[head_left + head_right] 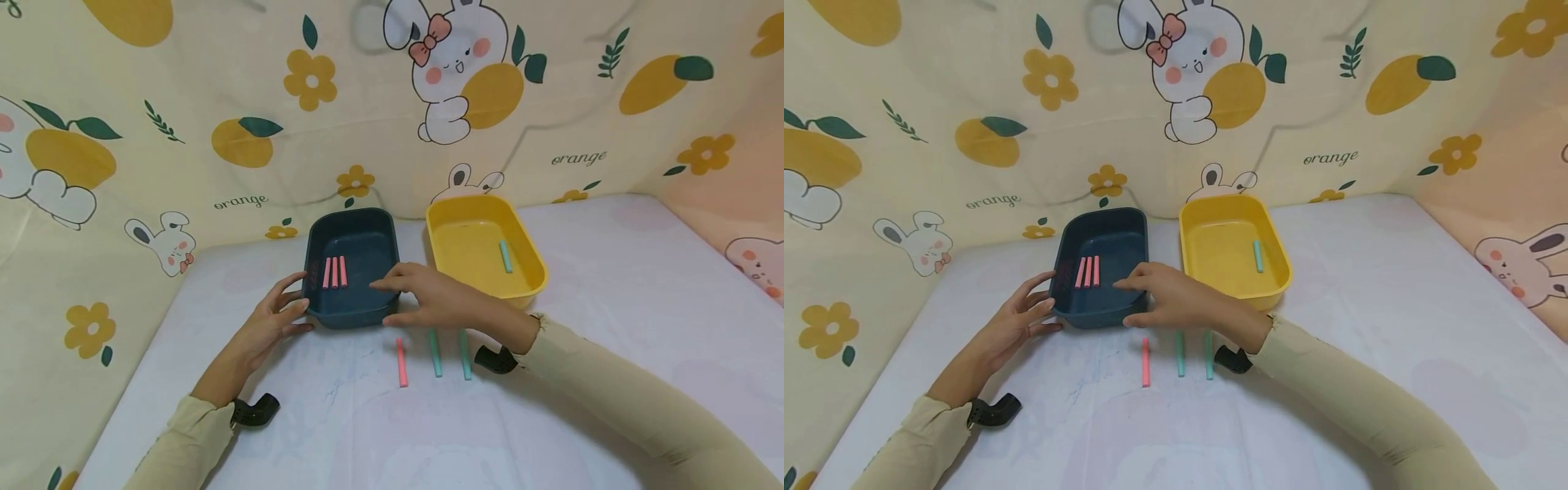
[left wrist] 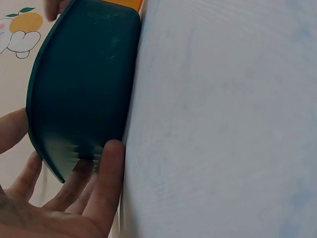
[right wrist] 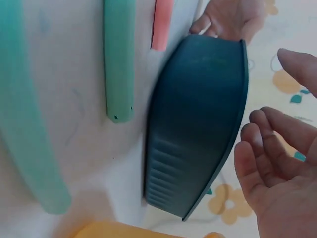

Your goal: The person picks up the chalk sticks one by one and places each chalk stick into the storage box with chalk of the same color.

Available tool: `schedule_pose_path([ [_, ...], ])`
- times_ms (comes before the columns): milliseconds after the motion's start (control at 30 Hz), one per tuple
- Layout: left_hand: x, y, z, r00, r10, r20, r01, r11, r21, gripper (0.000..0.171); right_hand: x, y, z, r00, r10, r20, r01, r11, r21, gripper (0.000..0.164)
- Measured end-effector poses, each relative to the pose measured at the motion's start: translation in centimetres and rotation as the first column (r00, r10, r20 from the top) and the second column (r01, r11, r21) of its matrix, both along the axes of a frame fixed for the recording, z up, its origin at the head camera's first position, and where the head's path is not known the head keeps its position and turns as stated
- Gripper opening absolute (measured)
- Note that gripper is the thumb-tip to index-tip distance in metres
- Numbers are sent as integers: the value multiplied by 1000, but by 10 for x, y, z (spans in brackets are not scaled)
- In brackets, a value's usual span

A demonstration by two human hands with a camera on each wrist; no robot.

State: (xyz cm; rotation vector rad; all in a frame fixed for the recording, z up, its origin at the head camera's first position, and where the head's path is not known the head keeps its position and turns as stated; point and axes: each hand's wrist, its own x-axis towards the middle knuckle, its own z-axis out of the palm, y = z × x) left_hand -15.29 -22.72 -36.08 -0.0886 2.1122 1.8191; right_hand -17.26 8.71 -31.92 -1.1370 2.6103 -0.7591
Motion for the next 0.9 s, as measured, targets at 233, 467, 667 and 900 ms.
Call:
schedule_pose_path([
  [233,0,-1,0,1000,-6,-20,6,1000,4,69,13,12,-4,1000,-13,22,13,1000,16,62],
  [467,1,0,-5,1000,-11,-26,11,1000,2,64,20,19,-7,1000,-26,12,25,999,46,62],
  [667,2,0,-8,1000,-3,-14,3,1000,-3,65,27,21,-4,1000,-31,6,30,997,69,62],
  [900,-1,-2,-6,1000,2,-16,-2,1000,-5,65,30,20,2,999,-43,-16,44,994,97,64],
])
